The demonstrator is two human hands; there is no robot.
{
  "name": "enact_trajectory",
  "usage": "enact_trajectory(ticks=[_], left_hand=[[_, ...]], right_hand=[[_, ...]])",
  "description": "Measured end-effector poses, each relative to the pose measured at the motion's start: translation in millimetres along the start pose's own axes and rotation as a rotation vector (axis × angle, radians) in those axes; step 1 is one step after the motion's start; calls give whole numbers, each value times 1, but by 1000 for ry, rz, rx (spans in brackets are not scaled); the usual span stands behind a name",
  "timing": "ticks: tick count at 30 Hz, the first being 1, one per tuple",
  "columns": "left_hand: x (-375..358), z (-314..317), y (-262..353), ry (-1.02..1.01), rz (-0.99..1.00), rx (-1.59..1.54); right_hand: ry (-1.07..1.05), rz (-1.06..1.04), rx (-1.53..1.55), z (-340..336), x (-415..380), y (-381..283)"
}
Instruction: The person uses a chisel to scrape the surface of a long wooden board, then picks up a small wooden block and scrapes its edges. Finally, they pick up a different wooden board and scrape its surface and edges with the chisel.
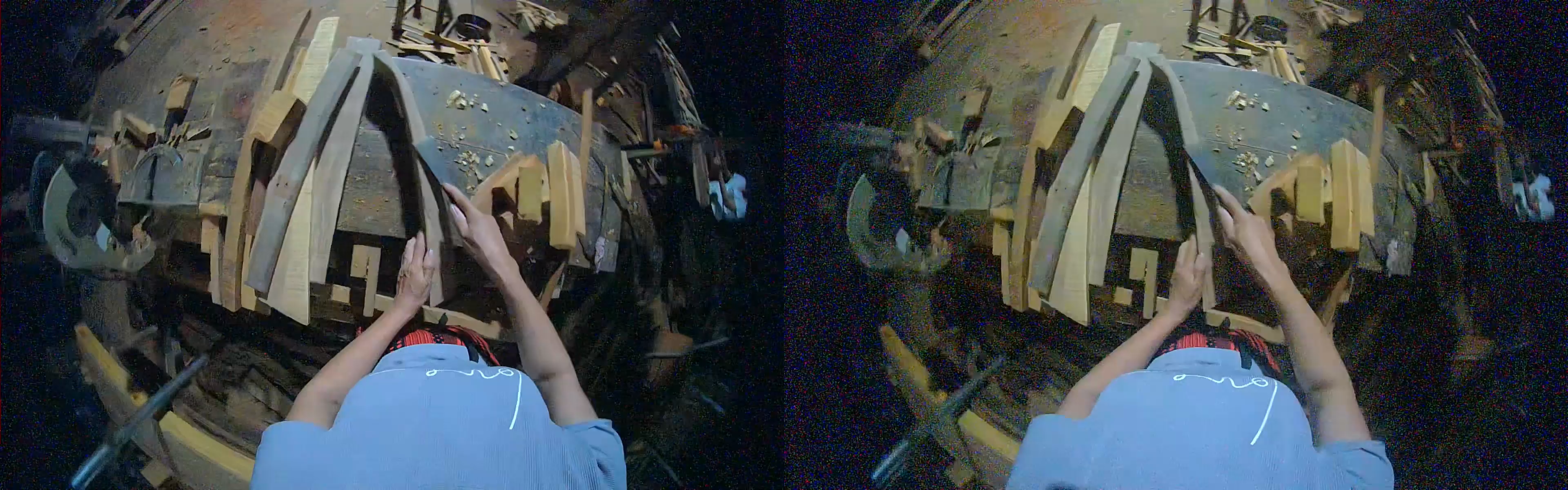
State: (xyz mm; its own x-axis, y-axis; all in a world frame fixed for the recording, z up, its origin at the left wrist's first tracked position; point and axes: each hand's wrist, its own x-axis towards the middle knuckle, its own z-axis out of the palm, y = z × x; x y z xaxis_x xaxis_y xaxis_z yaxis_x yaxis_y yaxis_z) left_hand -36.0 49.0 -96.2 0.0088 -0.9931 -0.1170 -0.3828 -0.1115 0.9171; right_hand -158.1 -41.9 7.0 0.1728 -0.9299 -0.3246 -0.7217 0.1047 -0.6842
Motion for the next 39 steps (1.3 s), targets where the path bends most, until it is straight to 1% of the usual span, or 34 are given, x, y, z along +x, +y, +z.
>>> enact_trajectory(ticks=[1, 2, 3, 4, 5, 7, 8, 10, 12, 13, 15, 16, 18, 19, 20, 21, 22, 23, 24, 25, 26, 27, 28, 30, 32, 35, 37, 38, 39], left_hand=[[-1, -1, -1, -5, 3, 33], [-2, -1, -2, -16, 2, 33], [-3, -3, -2, -7, -15, 41], [-2, -4, -1, -38, -17, 18], [-1, -6, 0, -72, -12, -9], [-1, -7, 2, -63, 10, 18], [-1, -7, 1, -52, 27, 28], [-1, -6, -1, -47, 52, 34], [0, -4, -1, -60, -20, 10], [-2, -2, -4, -64, -15, 3], [-9, 2, -11, -50, -78, 109], [-10, 1, -8, -62, -93, 101], [-10, -5, -1, -97, -132, 72], [-9, -8, 1, -126, -167, 45], [-10, -5, -9, -129, -166, 50], [-9, -4, -18, -139, -67, 147], [-9, 0, -24, -146, 36, 239], [-11, 5, -29, -142, 41, 237], [-7, 3, -16, -94, -2, 185], [-6, 0, -7, -47, -50, 134], [-5, -3, -3, -41, -51, 132], [-2, -6, 0, -31, -9, 72], [-1, -7, 1, -25, 34, 10], [1, -6, 0, -30, 25, 8], [-2, -4, -3, -49, 13, 13], [-2, -6, -3, -31, 71, 37], [0, -7, -2, -81, -5, -34], [0, -6, -5, -78, 9, -30], [-4, -2, -12, -65, 22, 60]], right_hand=[[-18, 45, -26, 1, -6, 0], [-42, 33, -24, 1, -8, -1], [-53, 68, -14, 1, -11, -1], [-55, 110, -1, 1, -11, -3], [-58, 113, 5, -1, -6, -6], [-116, 134, -11, -9, 21, -12], [-21, -32, 0, 1, 40, 5], [68, -135, -45, 3, 77, 2], [102, -176, -97, 4, 112, -4], [107, -172, -104, 0, 126, -13], [-18, -119, -84, -8, 149, -32], [-19, -112, -86, -6, 161, -35], [95, -288, -15, -5, 178, -42], [97, -285, -10, -5, 181, -45], [61, -240, -27, -6, 183, -48], [24, -193, -45, -8, 183, -49], [27, -192, -46, -4, 183, -41], [64, -230, 20, 2, 183, -29], [97, -271, 86, 5, 184, -21], [93, -276, 84, -2, 170, -26], [43, -186, 43, -8, 150, -28], [-3, -98, 2, -13, 133, -31], [-2, -102, -2, -10, 121, -24], [66, -66, -54, -1, 105, -8], [62, -81, -54, -1, 114, -5], [73, -95, -41, -1, 146, -14], [98, -91, -39, -4, 175, -23], [111, -100, -37, -3, 187, -25], [155, -60, -48, 2, 200, -22]])
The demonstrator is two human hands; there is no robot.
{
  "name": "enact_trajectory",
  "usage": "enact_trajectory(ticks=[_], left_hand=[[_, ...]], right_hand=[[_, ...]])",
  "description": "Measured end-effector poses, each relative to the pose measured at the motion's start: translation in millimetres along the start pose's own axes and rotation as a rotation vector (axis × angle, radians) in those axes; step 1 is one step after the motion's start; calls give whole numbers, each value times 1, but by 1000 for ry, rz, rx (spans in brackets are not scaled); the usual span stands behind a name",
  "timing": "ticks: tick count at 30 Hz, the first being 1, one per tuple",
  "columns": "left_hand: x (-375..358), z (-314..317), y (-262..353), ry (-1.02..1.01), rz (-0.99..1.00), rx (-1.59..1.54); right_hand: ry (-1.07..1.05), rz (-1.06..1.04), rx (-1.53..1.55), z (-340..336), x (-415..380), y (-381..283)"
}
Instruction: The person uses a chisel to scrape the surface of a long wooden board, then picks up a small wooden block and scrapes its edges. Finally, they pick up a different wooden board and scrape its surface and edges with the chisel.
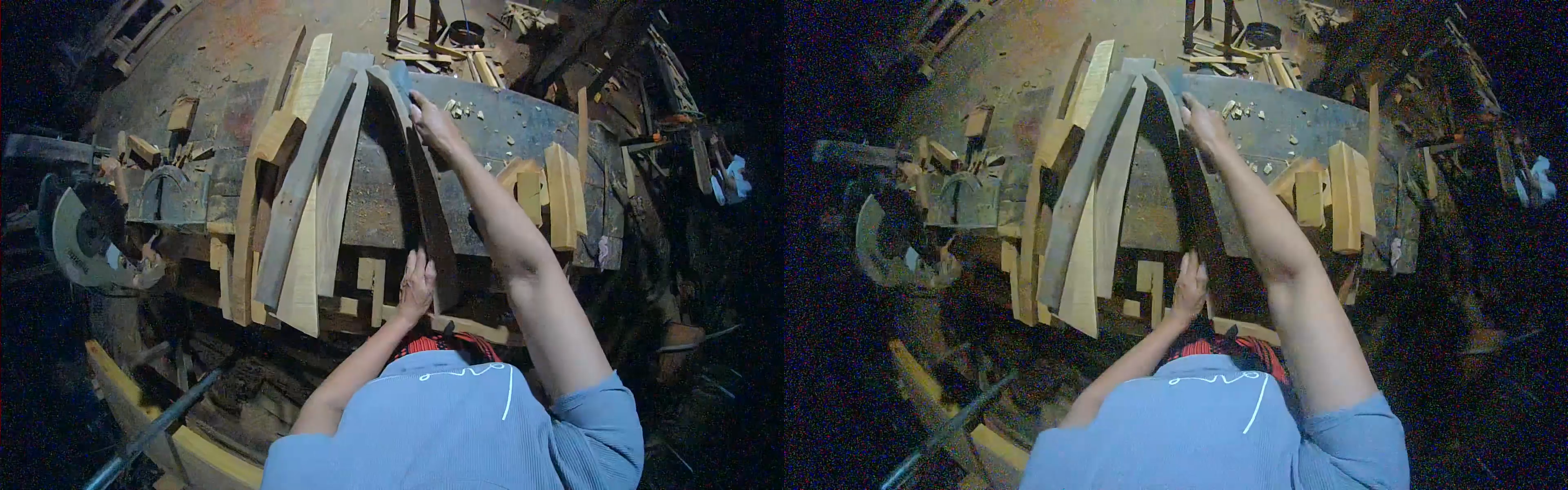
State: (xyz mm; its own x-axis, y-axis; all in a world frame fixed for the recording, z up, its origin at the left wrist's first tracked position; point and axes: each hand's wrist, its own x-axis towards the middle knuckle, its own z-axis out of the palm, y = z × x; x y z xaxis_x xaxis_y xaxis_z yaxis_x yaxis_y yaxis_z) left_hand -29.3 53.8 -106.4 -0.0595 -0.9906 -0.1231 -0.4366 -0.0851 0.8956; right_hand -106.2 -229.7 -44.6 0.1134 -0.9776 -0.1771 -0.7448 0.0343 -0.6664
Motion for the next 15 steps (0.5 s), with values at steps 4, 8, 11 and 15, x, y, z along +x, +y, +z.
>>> enact_trajectory(ticks=[4, 8, 11, 15], left_hand=[[5, -8, 12, -14, 10, -53], [1, -7, 28, 87, -16, -61], [-10, -5, 54, 38, -138, -66], [-25, 7, 55, 80, -71, 60]], right_hand=[[142, -117, 109, 1, -25, 12], [30, -128, 221, 1, -112, 70], [-25, 80, 393, 3, -189, 108], [-40, 201, 430, 4, -258, 120]])
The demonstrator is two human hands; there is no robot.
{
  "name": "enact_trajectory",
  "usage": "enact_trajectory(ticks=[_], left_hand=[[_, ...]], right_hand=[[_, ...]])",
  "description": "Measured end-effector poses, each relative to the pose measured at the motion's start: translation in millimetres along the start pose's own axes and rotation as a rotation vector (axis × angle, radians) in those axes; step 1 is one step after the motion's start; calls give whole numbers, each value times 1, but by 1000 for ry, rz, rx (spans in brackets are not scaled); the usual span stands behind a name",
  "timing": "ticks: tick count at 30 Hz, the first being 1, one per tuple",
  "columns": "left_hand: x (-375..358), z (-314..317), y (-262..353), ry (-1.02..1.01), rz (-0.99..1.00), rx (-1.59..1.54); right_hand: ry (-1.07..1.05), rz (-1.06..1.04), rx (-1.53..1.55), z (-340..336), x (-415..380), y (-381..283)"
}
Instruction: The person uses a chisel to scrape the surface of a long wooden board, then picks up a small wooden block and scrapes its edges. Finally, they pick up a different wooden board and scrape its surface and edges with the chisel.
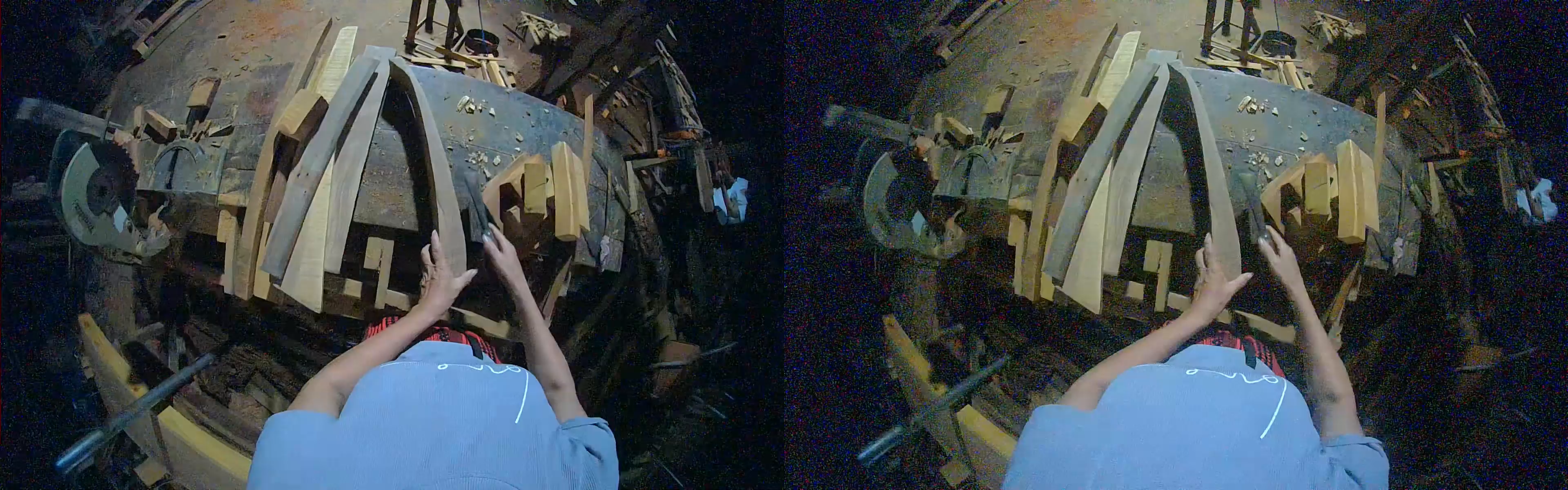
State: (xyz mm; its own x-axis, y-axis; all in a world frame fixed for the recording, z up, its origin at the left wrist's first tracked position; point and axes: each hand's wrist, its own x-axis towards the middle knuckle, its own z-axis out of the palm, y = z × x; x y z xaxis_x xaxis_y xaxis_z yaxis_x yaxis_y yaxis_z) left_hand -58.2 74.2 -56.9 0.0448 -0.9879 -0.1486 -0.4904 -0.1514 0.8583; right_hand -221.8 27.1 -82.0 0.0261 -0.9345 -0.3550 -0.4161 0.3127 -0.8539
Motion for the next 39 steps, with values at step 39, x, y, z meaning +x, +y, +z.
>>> enact_trajectory(ticks=[39], left_hand=[[-56, -16, -108, -304, -329, -228]], right_hand=[[-355, -4, -300, -10, -163, 10]])
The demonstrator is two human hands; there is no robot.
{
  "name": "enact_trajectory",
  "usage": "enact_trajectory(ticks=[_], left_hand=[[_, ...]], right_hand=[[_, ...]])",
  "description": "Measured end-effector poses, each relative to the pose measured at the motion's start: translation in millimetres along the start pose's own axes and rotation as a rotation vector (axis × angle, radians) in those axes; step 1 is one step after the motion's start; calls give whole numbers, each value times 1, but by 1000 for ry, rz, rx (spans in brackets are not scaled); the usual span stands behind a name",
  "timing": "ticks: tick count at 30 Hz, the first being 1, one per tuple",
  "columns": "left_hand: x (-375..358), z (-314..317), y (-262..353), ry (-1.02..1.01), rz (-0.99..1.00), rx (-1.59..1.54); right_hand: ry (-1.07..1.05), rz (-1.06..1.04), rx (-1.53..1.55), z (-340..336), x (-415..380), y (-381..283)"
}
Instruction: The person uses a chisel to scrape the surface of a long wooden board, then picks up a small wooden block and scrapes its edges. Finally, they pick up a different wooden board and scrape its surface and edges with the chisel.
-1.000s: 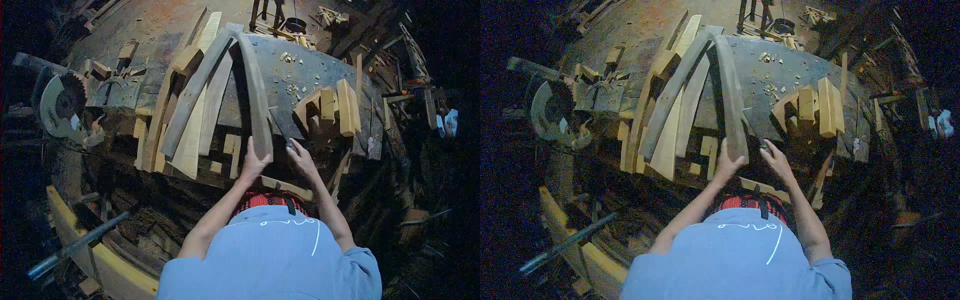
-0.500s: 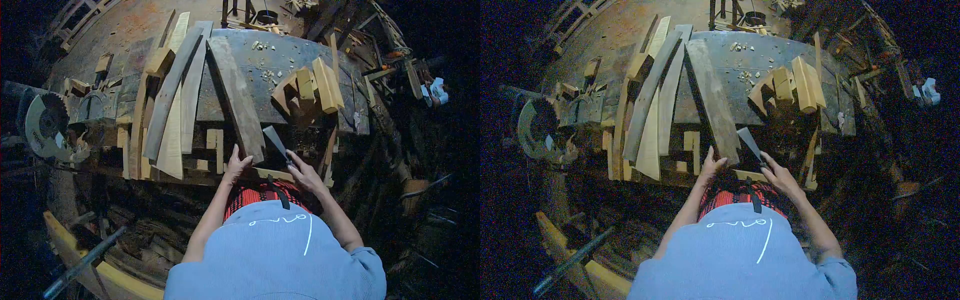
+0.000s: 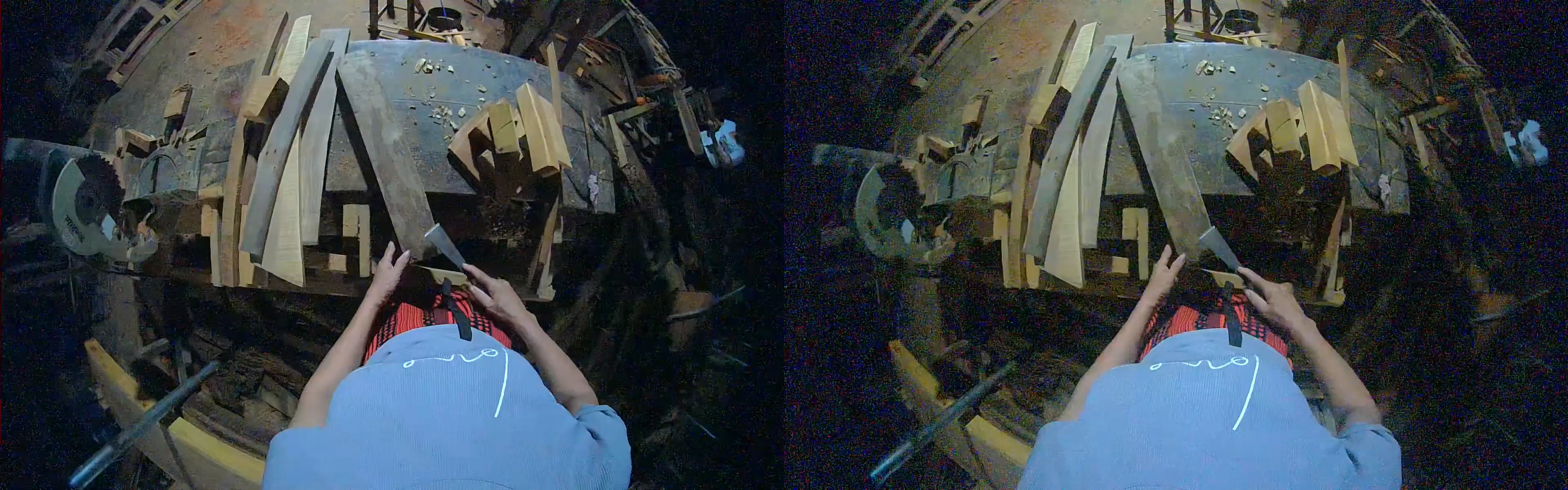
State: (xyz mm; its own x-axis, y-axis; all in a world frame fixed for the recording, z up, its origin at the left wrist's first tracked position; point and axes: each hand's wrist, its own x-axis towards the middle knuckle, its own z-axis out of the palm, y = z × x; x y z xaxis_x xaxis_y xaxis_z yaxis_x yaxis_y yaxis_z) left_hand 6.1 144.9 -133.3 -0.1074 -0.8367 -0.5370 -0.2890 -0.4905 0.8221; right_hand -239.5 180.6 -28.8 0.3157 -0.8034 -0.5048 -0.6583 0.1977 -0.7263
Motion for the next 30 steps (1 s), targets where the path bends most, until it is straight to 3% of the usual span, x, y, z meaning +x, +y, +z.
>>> enact_trajectory(ticks=[6, 8, 10, 16, 17, 22, 23, 27, 30], left_hand=[[5, 2, -13, -40, -21, -70], [2, 1, -7, -9, 35, 30], [1, 1, -4, -17, 38, 29], [-2, 0, 2, -27, 16, 61], [0, 0, -3, -30, 28, 62], [0, 0, -6, -45, 17, -4], [1, -1, -8, -57, 24, -22], [-4, -1, 2, -41, 13, -22], [-3, -2, -2, -19, 57, 24]], right_hand=[[78, -13, 9, -2, 48, -17], [31, 83, 17, -6, 48, -23], [91, -29, 35, -3, 45, -17], [80, -41, -82, 10, 42, -5], [155, -124, -45, 14, 54, -3], [207, -111, 8, -4, 130, -45], [144, -32, 41, -17, 132, -66], [201, -123, -13, -15, 123, -55], [229, -62, -66, -1, 100, -37]])
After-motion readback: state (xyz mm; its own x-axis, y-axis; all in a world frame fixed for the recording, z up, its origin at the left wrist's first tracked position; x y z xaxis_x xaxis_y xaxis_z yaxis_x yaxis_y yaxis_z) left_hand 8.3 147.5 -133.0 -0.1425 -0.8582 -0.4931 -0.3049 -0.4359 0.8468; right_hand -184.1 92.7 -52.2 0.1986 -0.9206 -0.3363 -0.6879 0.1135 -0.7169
